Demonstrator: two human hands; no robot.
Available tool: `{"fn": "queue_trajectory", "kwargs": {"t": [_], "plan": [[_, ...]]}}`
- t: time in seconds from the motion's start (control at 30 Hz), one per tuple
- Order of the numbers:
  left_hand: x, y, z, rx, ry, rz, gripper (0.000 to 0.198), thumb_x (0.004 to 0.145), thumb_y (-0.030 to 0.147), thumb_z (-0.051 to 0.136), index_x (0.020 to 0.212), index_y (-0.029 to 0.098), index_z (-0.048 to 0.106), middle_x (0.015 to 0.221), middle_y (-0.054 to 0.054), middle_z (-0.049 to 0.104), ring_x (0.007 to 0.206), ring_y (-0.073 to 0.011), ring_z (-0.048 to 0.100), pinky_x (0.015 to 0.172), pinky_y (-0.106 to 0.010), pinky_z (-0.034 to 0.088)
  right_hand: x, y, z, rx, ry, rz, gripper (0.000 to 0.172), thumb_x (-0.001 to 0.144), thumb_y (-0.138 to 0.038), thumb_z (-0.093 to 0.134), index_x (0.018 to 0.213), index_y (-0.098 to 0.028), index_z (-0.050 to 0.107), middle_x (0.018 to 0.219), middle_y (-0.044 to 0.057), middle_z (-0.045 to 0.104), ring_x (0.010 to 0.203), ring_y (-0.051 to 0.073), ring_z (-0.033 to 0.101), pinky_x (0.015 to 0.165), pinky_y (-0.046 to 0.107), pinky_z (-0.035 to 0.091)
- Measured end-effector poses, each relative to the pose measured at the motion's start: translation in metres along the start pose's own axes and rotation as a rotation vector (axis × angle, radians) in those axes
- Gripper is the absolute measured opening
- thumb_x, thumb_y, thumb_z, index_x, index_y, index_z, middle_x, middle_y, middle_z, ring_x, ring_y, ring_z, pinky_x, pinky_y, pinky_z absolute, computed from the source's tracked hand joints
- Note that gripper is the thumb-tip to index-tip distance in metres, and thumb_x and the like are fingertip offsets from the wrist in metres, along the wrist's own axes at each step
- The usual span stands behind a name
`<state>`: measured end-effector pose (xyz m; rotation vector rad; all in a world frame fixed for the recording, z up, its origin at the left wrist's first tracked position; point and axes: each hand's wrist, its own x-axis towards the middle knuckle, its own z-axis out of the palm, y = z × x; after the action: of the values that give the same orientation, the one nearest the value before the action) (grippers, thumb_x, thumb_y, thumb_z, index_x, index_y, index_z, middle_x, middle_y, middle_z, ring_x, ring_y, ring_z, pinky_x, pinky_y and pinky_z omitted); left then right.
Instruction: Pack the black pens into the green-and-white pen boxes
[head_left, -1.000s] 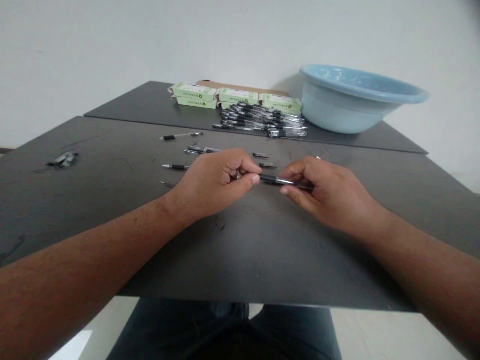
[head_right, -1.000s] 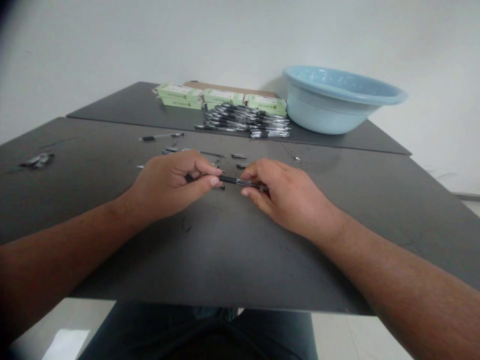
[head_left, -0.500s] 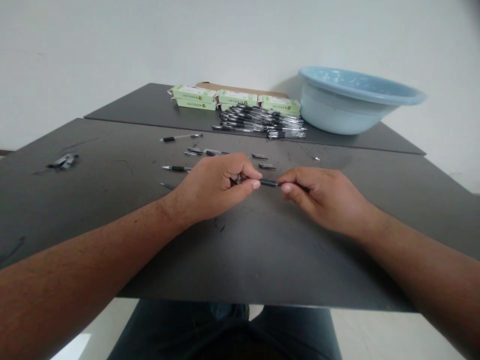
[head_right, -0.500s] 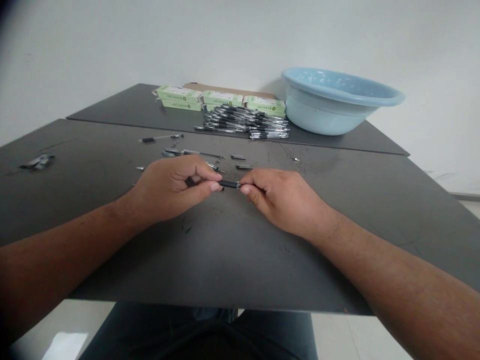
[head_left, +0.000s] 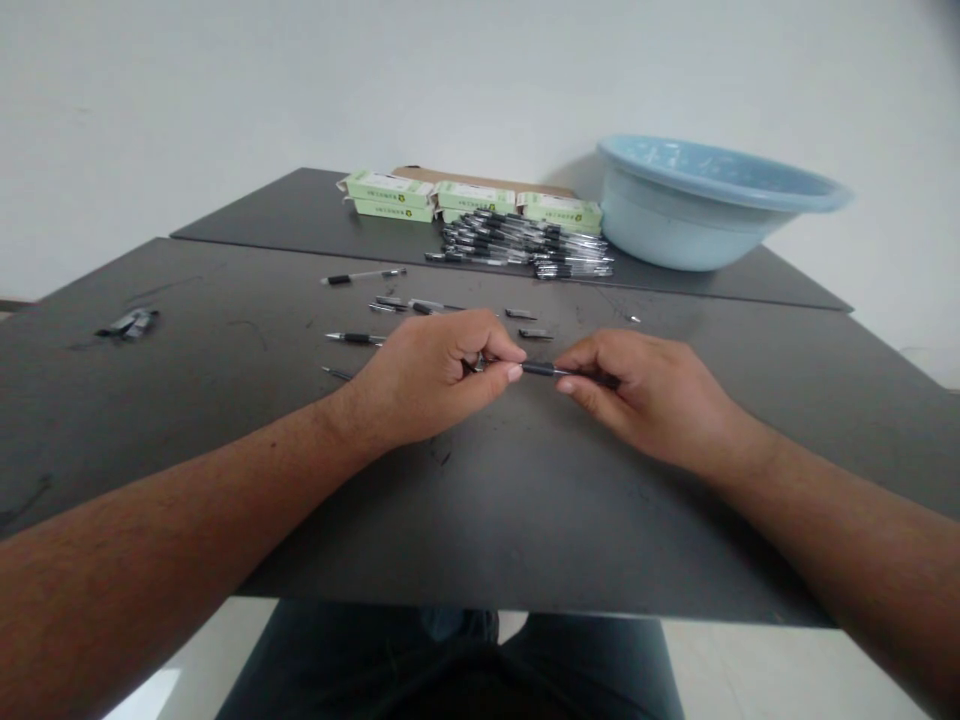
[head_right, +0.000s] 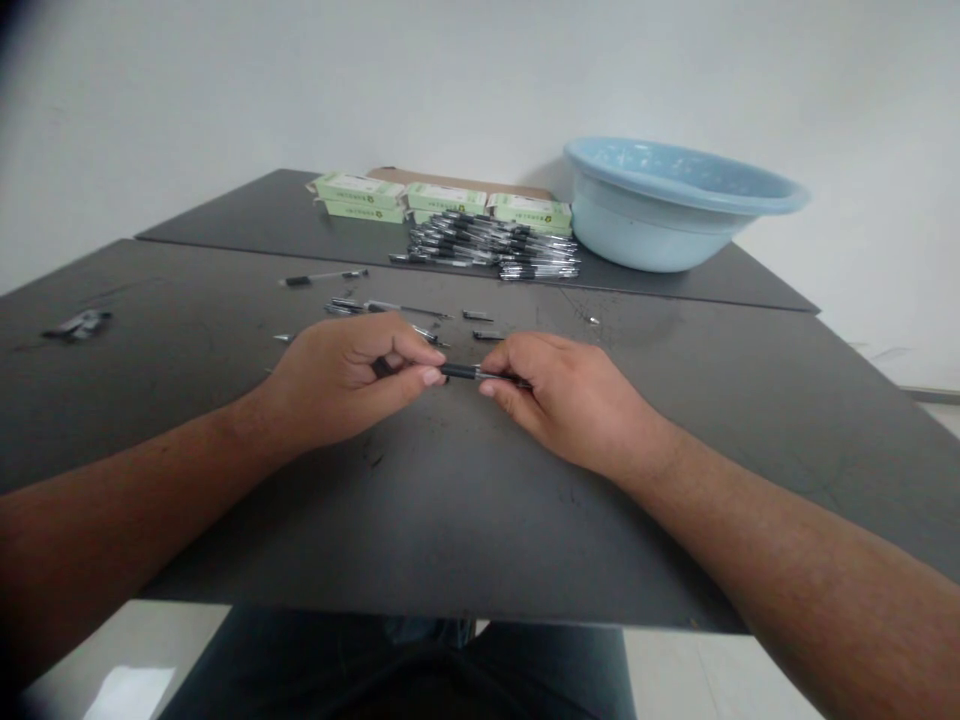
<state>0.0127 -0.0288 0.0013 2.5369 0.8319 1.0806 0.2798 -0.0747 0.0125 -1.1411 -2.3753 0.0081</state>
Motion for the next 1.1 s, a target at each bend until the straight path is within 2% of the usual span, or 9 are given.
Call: {"fn": "queue_trajectory", "kwargs": {"t": [0.1,0.27,0.4,0.57,0.7,0.87,1.0,1.1], "plan": [[0.0003,0.0010,-0.0003,-0.006,-0.007,0.000,0.008,0.094,0.021,0.072,0.099,0.022,0.078,0.093,0.002,0.082,0.079,-0.0120,0.074,0.078,-0.023,0.056,0.0006,-0.0002,0.0000,-0.029,-0.029,-0.024,0.020,0.108,-0.029,0.057,0.107,-0.022,0.076,0.092,0.004,0.083,0.081,0.019,0.078,0.073,0.029,0.055],[0.0004,0.0010,-0.0003,0.001,0.008,0.010,0.008,0.094,0.020,0.072,0.100,0.021,0.078,0.093,0.002,0.082,0.078,-0.0118,0.074,0.077,-0.023,0.056,-0.0003,-0.0005,0.0011,-0.004,0.015,0.001,0.015,0.103,-0.030,0.067,0.111,-0.019,0.074,0.097,0.005,0.084,0.081,0.019,0.078,0.073,0.029,0.055],[0.0003,0.0006,-0.0002,-0.003,0.003,0.016,0.008,0.094,0.020,0.072,0.100,0.021,0.078,0.092,0.002,0.082,0.077,-0.0114,0.073,0.077,-0.023,0.056,-0.0007,-0.0005,0.0015,-0.034,-0.031,-0.029,0.020,0.108,-0.028,0.056,0.108,-0.021,0.075,0.090,0.003,0.083,0.078,0.019,0.077,0.070,0.029,0.053],[0.0000,0.0007,-0.0007,0.002,0.004,0.003,0.008,0.094,0.020,0.072,0.100,0.022,0.078,0.092,0.002,0.082,0.077,-0.0117,0.073,0.077,-0.023,0.056,-0.0012,-0.0017,0.0018,0.001,0.021,0.008,0.016,0.103,-0.030,0.065,0.112,-0.020,0.074,0.097,0.004,0.084,0.077,0.018,0.076,0.070,0.029,0.054],[0.0002,0.0002,-0.0008,-0.007,-0.002,0.020,0.008,0.094,0.020,0.072,0.099,0.022,0.078,0.090,0.003,0.081,0.076,-0.0115,0.073,0.075,-0.023,0.055,-0.0006,-0.0022,0.0018,-0.015,-0.004,-0.018,0.023,0.110,-0.030,0.055,0.106,-0.021,0.075,0.089,0.003,0.083,0.078,0.018,0.078,0.071,0.029,0.054],[0.0001,0.0003,-0.0007,-0.013,0.013,-0.015,0.007,0.093,0.020,0.073,0.098,0.022,0.078,0.084,0.004,0.079,0.071,-0.0104,0.071,0.069,-0.021,0.053,0.0002,-0.0016,0.0027,0.009,0.040,-0.029,0.019,0.105,-0.033,0.066,0.116,-0.019,0.075,0.100,0.005,0.085,0.082,0.019,0.080,0.074,0.029,0.058],[-0.0003,-0.0004,-0.0006,-0.025,-0.007,0.003,0.007,0.093,0.020,0.074,0.099,0.022,0.078,0.083,0.004,0.079,0.066,-0.0089,0.068,0.065,-0.020,0.051,0.0000,-0.0019,0.0038,-0.022,0.006,-0.052,0.024,0.111,-0.029,0.054,0.109,-0.019,0.077,0.094,0.004,0.084,0.083,0.020,0.081,0.074,0.030,0.058],[-0.0006,-0.0003,-0.0011,-0.022,0.005,0.007,0.008,0.093,0.019,0.074,0.099,0.022,0.078,0.083,0.004,0.079,0.066,-0.0089,0.068,0.066,-0.020,0.051,-0.0006,-0.0024,0.0049,0.015,0.028,-0.040,0.021,0.109,-0.030,0.059,0.115,-0.018,0.076,0.101,0.005,0.085,0.089,0.020,0.082,0.078,0.030,0.059]]}}
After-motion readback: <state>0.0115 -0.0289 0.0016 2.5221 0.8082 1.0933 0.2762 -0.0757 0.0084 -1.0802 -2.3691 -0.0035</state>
